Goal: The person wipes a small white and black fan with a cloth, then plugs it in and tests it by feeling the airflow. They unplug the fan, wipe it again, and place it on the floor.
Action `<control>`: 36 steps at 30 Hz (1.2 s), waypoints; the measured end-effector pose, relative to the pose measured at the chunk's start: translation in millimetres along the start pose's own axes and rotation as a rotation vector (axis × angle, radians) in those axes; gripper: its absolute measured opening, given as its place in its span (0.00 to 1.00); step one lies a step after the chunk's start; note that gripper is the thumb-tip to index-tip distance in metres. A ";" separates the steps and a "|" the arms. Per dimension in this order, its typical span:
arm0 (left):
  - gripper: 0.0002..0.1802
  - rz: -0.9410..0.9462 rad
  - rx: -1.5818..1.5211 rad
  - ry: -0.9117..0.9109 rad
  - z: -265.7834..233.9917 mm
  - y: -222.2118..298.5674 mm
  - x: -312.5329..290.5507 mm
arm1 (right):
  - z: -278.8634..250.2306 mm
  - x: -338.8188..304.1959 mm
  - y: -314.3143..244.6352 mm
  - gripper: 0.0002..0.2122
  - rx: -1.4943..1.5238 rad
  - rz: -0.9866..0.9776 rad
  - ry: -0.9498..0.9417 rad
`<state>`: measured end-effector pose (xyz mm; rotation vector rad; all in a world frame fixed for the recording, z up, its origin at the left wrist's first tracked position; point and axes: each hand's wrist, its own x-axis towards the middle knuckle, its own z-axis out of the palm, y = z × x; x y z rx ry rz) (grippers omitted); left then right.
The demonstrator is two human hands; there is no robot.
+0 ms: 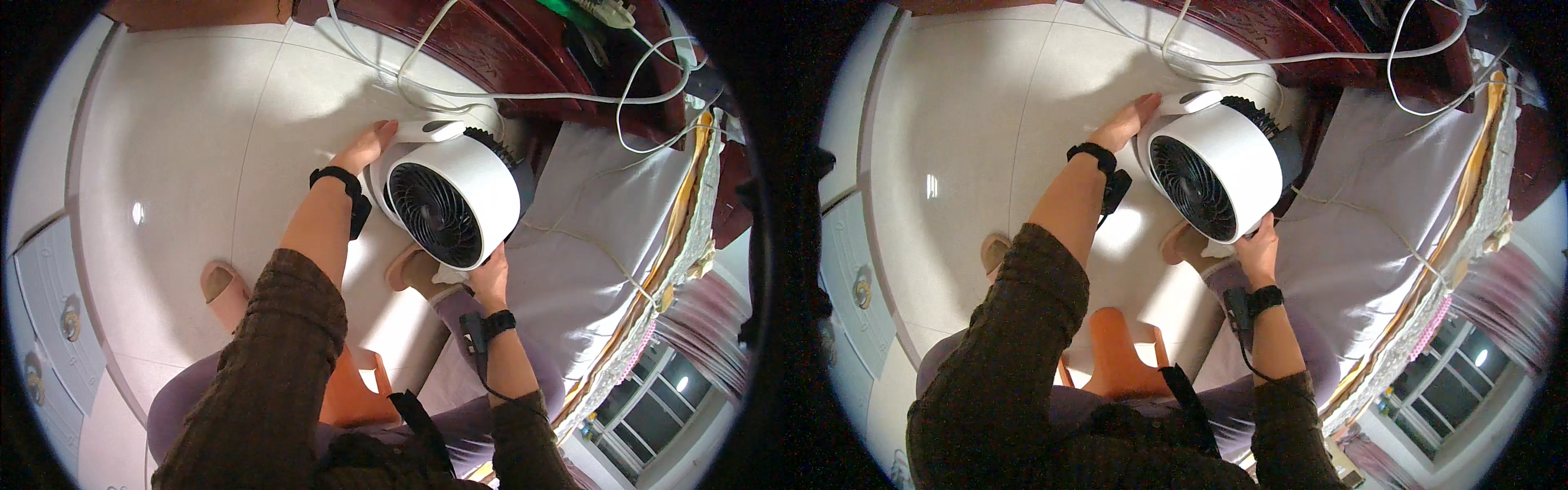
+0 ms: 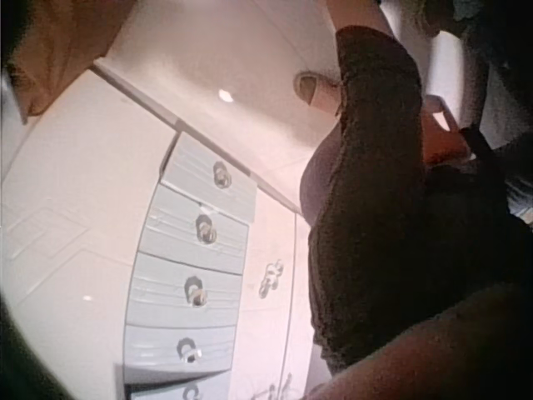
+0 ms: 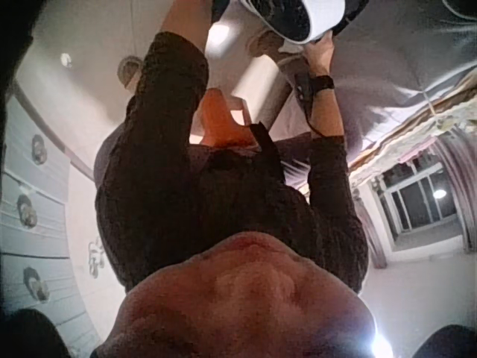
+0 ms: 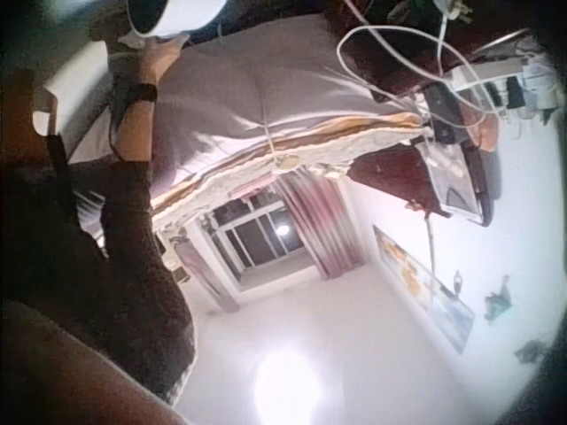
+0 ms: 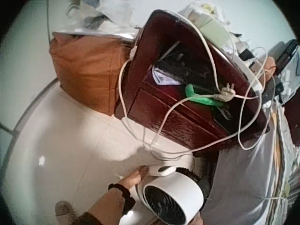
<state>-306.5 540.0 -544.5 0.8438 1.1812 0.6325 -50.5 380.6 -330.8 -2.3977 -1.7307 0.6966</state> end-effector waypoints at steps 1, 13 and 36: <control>0.42 -0.085 -0.006 -0.045 -3.1 9.5 -3.5 | -0.5 0.4 -1.2 0.28 -0.003 -0.010 0.007; 0.49 -0.087 0.171 0.074 -33.1 42.4 -81.2 | -12.0 19.9 -3.8 0.31 0.185 -0.059 -0.094; 0.46 -0.032 -0.084 0.127 -46.1 -4.5 -112.4 | -40.1 27.9 -50.5 0.32 0.418 0.066 -0.236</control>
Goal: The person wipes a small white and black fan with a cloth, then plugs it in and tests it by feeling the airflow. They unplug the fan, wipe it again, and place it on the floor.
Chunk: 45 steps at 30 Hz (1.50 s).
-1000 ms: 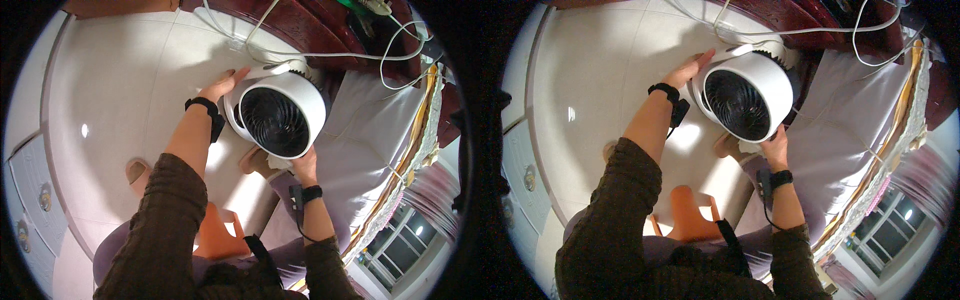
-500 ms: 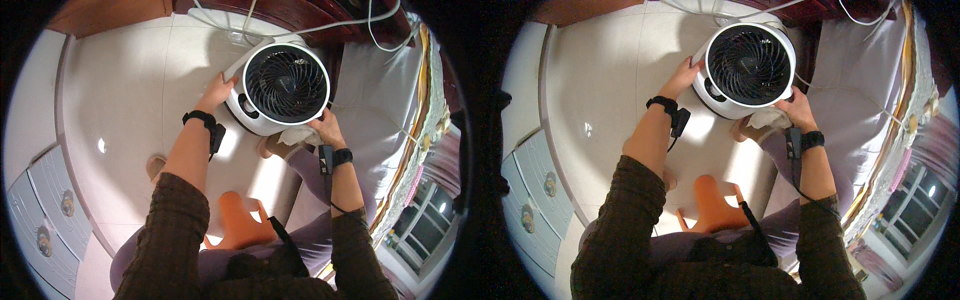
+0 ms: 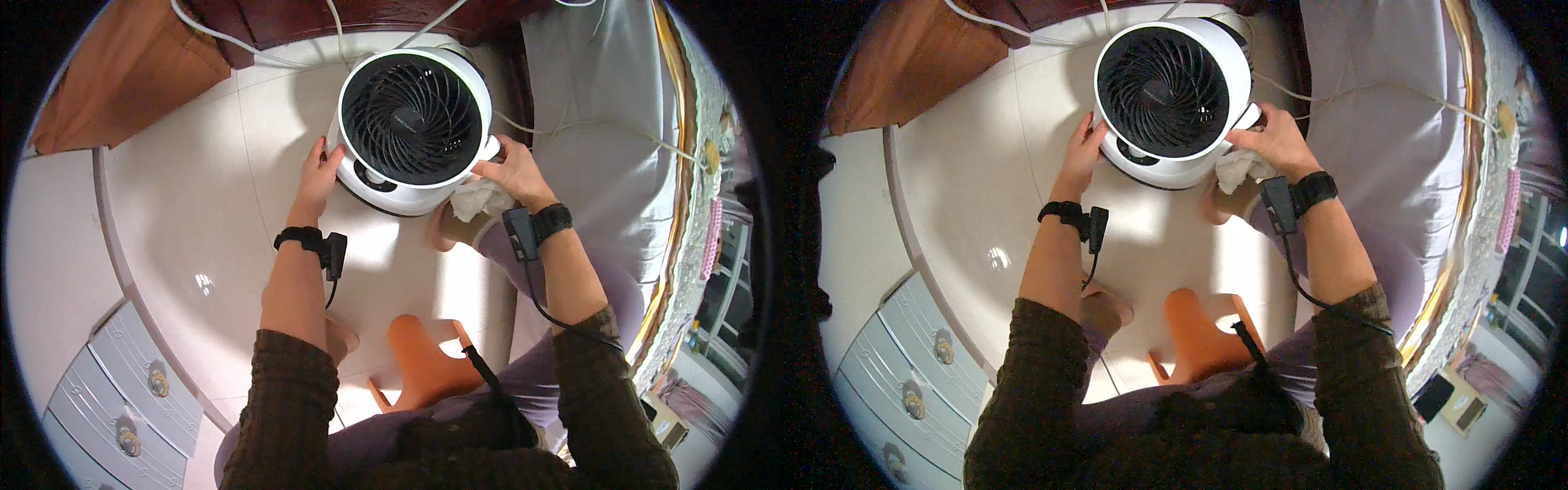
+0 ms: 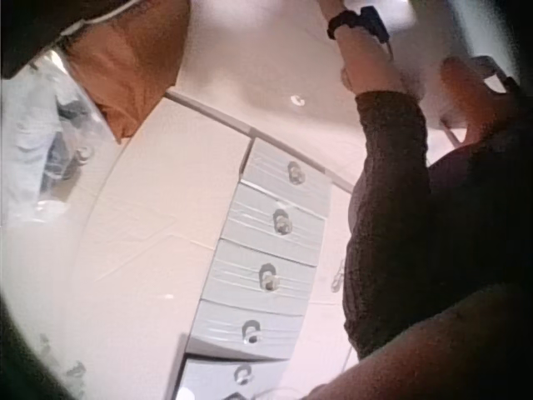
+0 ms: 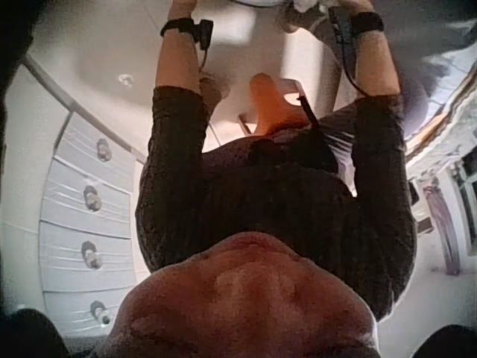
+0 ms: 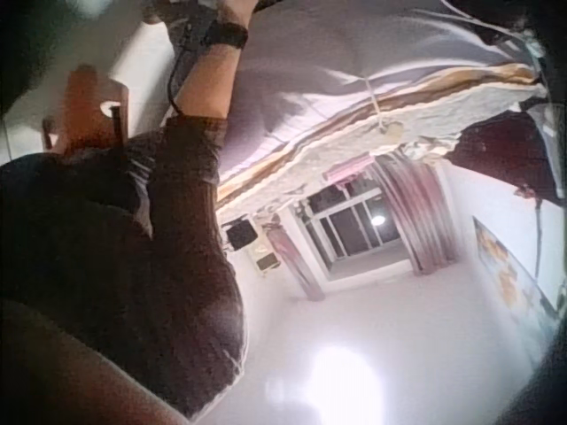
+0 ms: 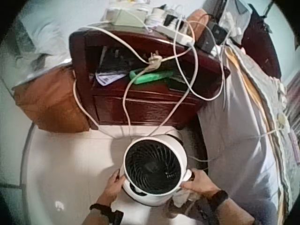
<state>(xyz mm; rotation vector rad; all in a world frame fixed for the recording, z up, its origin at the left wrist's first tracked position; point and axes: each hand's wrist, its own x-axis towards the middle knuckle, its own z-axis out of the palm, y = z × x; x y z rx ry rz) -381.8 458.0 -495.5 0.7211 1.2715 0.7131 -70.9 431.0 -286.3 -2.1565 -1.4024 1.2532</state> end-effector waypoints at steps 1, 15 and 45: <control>0.47 -0.003 -0.015 0.005 0.1 -1.4 -0.5 | 0.3 -0.7 0.0 0.32 0.029 0.022 -0.012; 0.23 0.548 0.332 0.128 29.6 -16.0 -43.4 | 2.0 2.8 -1.9 0.31 -0.055 0.037 -0.009; 0.37 0.669 0.805 0.259 43.9 21.7 -57.4 | 11.0 3.1 -7.2 0.31 -0.051 -0.023 0.023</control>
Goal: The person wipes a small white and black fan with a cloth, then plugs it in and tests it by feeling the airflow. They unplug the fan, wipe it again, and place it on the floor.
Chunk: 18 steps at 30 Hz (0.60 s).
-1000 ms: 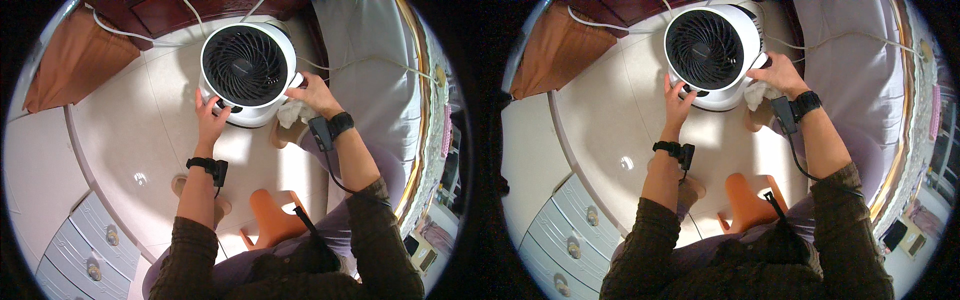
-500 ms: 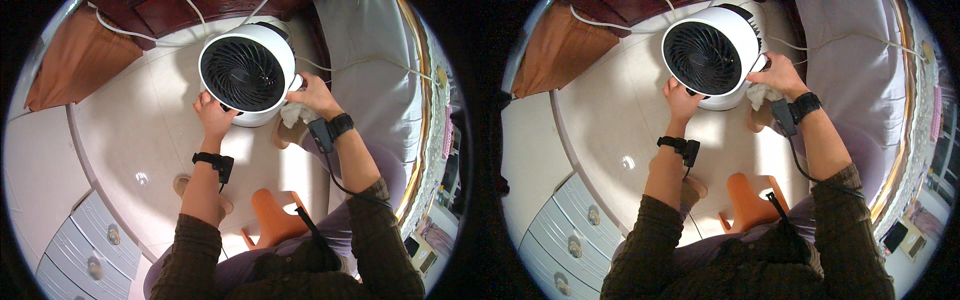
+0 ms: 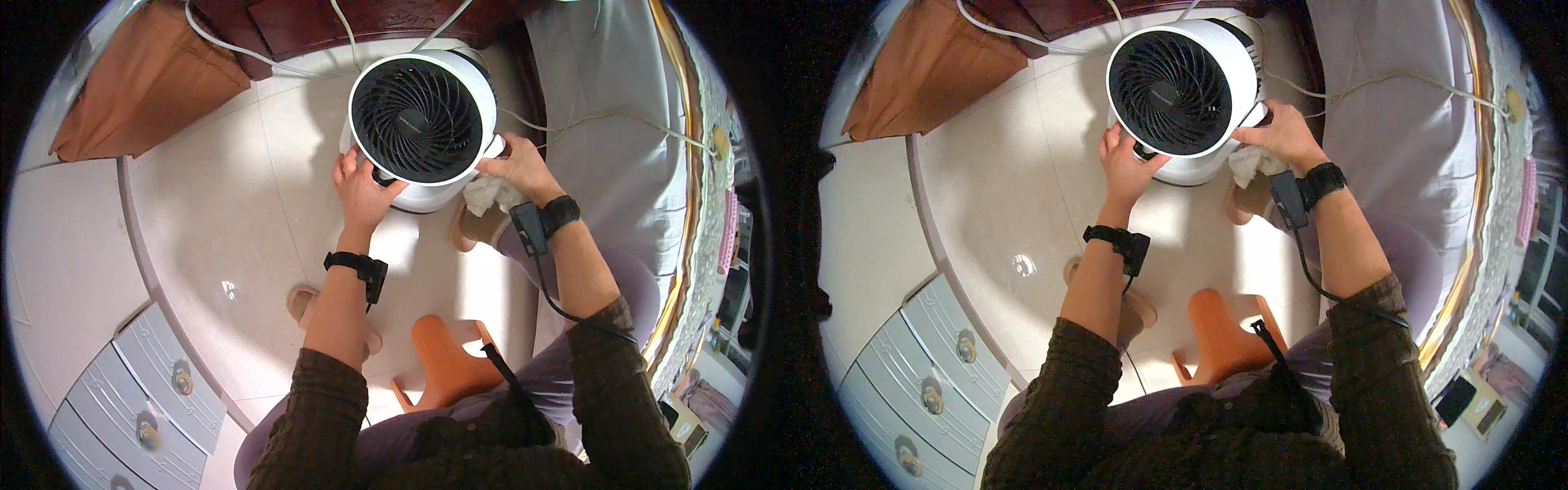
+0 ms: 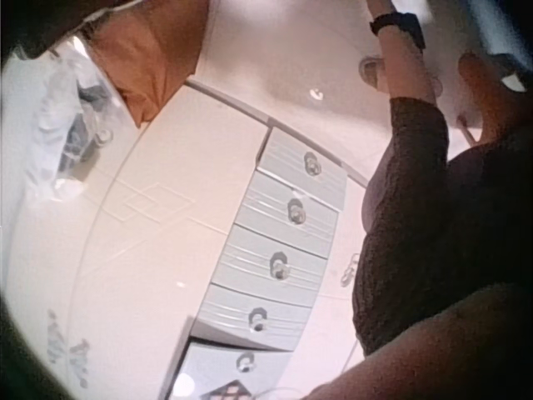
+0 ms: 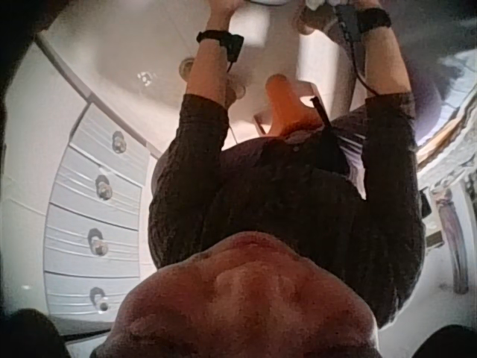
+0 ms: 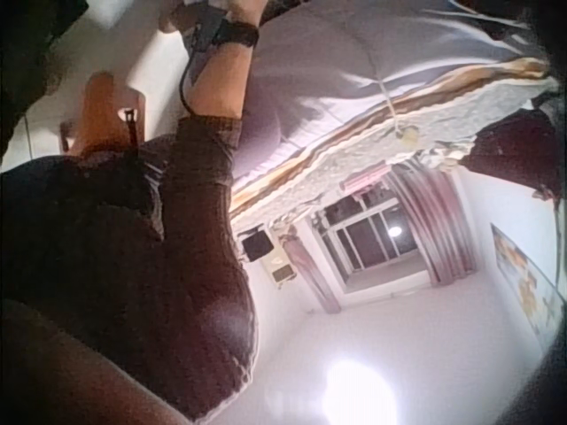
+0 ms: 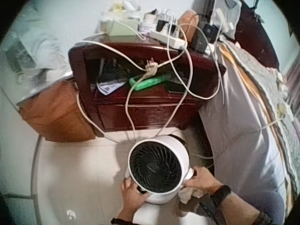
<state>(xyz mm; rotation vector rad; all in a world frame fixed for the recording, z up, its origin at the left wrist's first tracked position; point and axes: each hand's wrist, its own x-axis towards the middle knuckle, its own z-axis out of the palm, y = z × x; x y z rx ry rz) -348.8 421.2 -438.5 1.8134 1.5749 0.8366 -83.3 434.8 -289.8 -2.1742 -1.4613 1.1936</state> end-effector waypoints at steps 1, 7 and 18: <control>0.37 0.027 -0.006 0.009 1.6 -3.1 -0.2 | 0.6 -0.2 0.5 0.31 0.025 0.002 -0.009; 0.29 0.020 -0.174 0.139 0.7 -19.9 -5.6 | 2.2 -3.0 3.8 0.31 0.043 0.013 -0.018; 0.39 0.022 -0.250 0.430 -50.2 92.5 53.1 | 21.5 -15.9 -6.7 0.34 -0.139 -0.033 0.070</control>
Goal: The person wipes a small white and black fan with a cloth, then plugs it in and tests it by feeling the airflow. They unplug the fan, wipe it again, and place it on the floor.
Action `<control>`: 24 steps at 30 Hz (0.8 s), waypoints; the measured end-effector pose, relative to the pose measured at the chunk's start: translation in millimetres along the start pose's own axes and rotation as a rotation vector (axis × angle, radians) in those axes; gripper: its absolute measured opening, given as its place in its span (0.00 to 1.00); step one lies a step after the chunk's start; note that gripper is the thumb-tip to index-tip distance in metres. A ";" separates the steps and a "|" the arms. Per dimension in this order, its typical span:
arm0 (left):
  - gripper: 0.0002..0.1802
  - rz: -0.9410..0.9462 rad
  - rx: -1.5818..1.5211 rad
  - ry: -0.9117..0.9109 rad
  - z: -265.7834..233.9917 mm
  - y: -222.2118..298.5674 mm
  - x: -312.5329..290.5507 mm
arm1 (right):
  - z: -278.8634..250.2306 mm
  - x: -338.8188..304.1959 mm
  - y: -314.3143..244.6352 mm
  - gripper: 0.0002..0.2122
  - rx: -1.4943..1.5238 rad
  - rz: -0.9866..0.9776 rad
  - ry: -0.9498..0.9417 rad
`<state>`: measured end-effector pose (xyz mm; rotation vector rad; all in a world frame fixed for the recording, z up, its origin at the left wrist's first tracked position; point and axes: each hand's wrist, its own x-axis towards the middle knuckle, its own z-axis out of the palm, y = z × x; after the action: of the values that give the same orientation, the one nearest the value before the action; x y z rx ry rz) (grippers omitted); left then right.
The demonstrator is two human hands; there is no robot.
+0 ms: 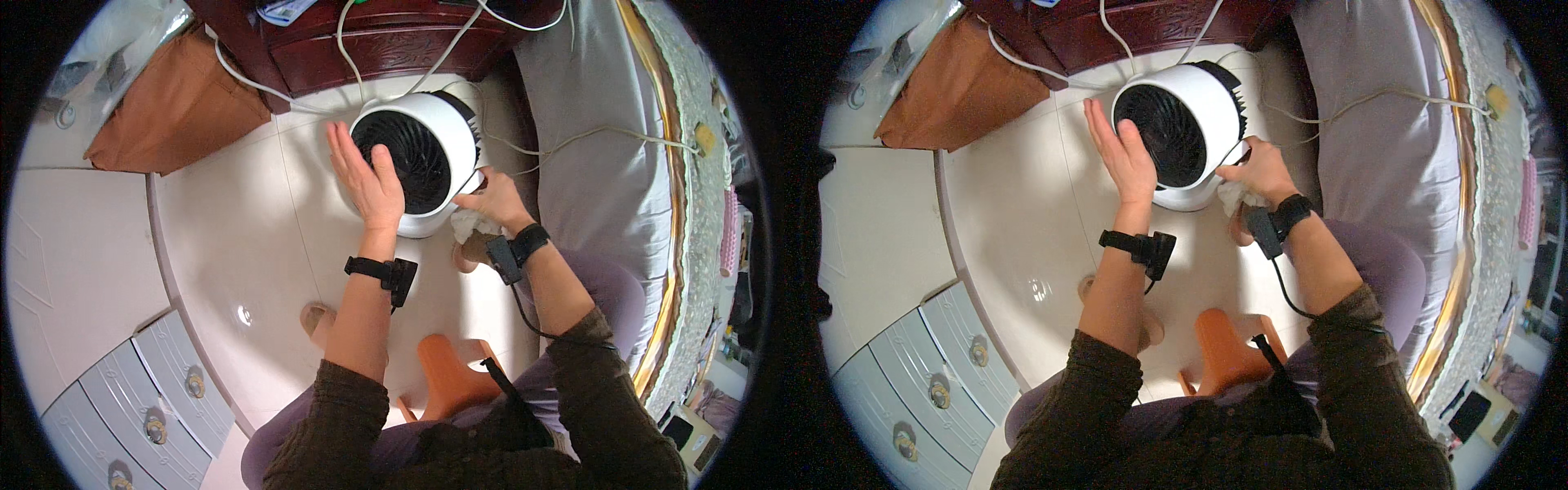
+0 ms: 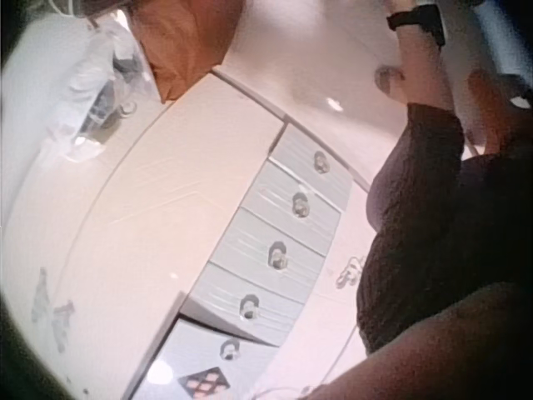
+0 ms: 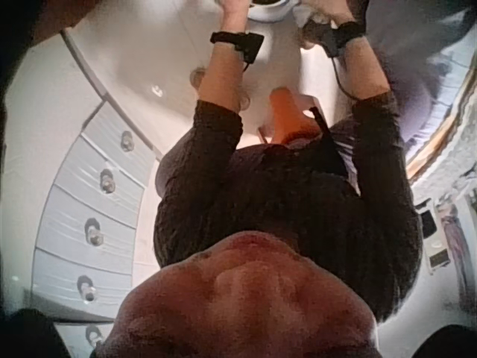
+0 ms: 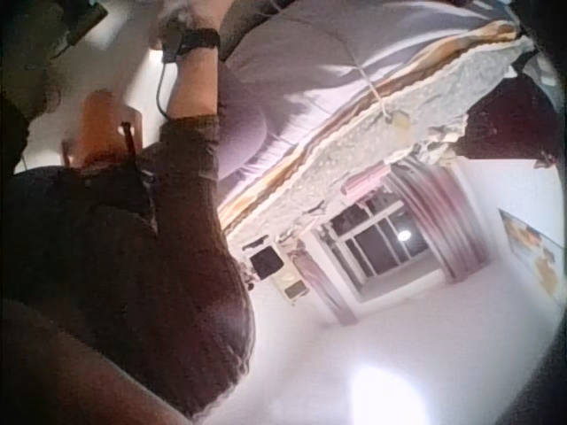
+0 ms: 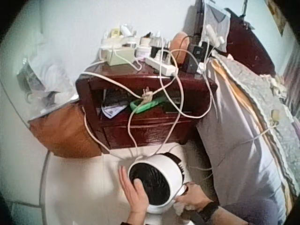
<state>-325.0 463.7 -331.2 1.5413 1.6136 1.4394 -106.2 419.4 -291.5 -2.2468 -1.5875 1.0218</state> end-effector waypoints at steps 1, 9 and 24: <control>0.39 -0.002 0.010 -0.004 0.5 5.0 0.2 | 2.0 -0.3 -1.4 0.34 -0.028 -0.006 -0.006; 0.38 -0.087 0.039 0.003 -7.8 -10.1 -17.7 | 9.0 2.3 5.4 0.38 -0.138 0.014 -0.031; 0.36 -0.130 0.044 -0.032 -7.3 -14.6 -12.9 | 3.4 4.2 4.1 0.37 -0.133 0.041 -0.060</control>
<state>-334.2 452.0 -345.8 1.4473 1.7041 1.3119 -104.6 420.8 -297.8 -2.3651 -1.6880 1.0315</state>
